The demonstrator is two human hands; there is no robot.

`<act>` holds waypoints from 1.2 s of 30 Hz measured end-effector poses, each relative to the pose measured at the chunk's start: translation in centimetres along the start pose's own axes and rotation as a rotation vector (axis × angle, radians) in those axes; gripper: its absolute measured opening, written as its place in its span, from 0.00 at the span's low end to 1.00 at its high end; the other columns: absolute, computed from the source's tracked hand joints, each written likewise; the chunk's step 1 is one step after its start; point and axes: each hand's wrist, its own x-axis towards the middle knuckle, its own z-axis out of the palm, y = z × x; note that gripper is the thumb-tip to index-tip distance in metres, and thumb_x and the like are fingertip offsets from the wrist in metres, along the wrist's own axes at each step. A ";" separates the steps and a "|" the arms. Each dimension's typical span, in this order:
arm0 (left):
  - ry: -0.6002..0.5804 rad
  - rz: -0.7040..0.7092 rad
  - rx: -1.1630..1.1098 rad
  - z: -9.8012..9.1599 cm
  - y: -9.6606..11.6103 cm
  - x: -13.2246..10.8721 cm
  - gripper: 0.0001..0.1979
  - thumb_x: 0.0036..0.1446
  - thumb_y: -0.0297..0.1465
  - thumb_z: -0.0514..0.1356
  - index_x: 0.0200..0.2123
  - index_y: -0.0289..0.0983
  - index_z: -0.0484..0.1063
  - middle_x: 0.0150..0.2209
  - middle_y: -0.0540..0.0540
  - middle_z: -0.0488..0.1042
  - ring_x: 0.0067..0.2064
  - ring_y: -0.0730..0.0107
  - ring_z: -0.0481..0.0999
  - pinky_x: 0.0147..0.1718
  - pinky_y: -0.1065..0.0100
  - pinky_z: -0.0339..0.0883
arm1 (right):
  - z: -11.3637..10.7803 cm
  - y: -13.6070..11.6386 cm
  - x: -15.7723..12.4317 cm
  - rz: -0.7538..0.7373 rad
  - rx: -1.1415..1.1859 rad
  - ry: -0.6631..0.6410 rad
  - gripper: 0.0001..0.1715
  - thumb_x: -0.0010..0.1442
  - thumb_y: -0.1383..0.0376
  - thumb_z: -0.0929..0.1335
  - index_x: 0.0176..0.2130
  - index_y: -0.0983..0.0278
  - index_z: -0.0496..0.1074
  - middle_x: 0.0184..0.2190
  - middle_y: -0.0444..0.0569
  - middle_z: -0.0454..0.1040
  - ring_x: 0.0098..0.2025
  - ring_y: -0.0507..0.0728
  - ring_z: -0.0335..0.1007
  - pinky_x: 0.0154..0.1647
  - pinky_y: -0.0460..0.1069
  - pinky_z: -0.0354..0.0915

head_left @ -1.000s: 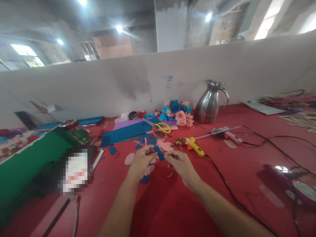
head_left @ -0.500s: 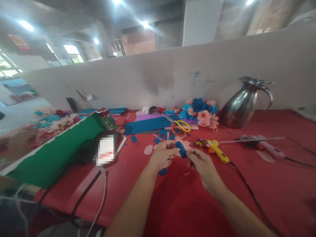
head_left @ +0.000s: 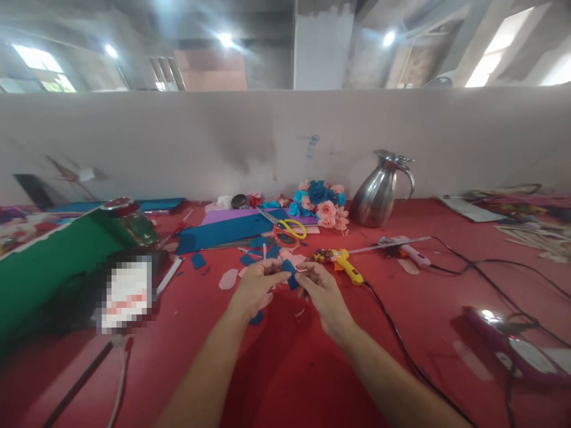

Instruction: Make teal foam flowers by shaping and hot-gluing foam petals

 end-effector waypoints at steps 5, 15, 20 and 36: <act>-0.019 0.004 0.018 0.4 0.1 -0.3 0.16 0.30 0.31 0.72 0.27 0.34 0.75 0.24 0.48 0.74 0.26 0.75 0.70 0.24 0.74 0.60 | 0.1 -0.6 -0.1 0.016 -0.015 -0.032 0.17 0.46 0.55 0.71 0.31 0.64 0.69 0.23 0.41 0.68 0.21 0.48 0.59 0.22 0.44 0.55; -0.040 -0.011 0.058 -0.6 0.2 0.0 0.19 0.40 0.43 0.68 0.26 0.33 0.73 0.13 0.58 0.56 0.16 0.85 0.47 0.16 0.76 0.40 | 0.3 -0.6 0.0 0.037 0.051 -0.031 0.16 0.46 0.54 0.70 0.22 0.64 0.67 0.15 0.38 0.62 0.17 0.47 0.55 0.21 0.45 0.52; -0.015 -0.028 0.050 -0.7 0.7 -0.1 0.19 0.35 0.38 0.70 0.31 0.32 0.75 0.16 0.57 0.60 0.16 0.87 0.48 0.16 0.76 0.40 | 0.2 -0.4 0.2 0.040 0.065 -0.030 0.16 0.47 0.53 0.69 0.22 0.63 0.66 0.14 0.38 0.62 0.17 0.48 0.56 0.21 0.45 0.51; 0.004 0.001 0.162 -0.7 0.5 0.0 0.14 0.38 0.35 0.67 0.29 0.33 0.75 0.21 0.50 0.72 0.17 0.84 0.54 0.18 0.75 0.45 | 0.3 -0.3 0.1 -0.139 -0.017 0.152 0.08 0.47 0.63 0.67 0.32 0.61 0.68 0.31 0.43 0.70 0.23 0.49 0.60 0.24 0.46 0.59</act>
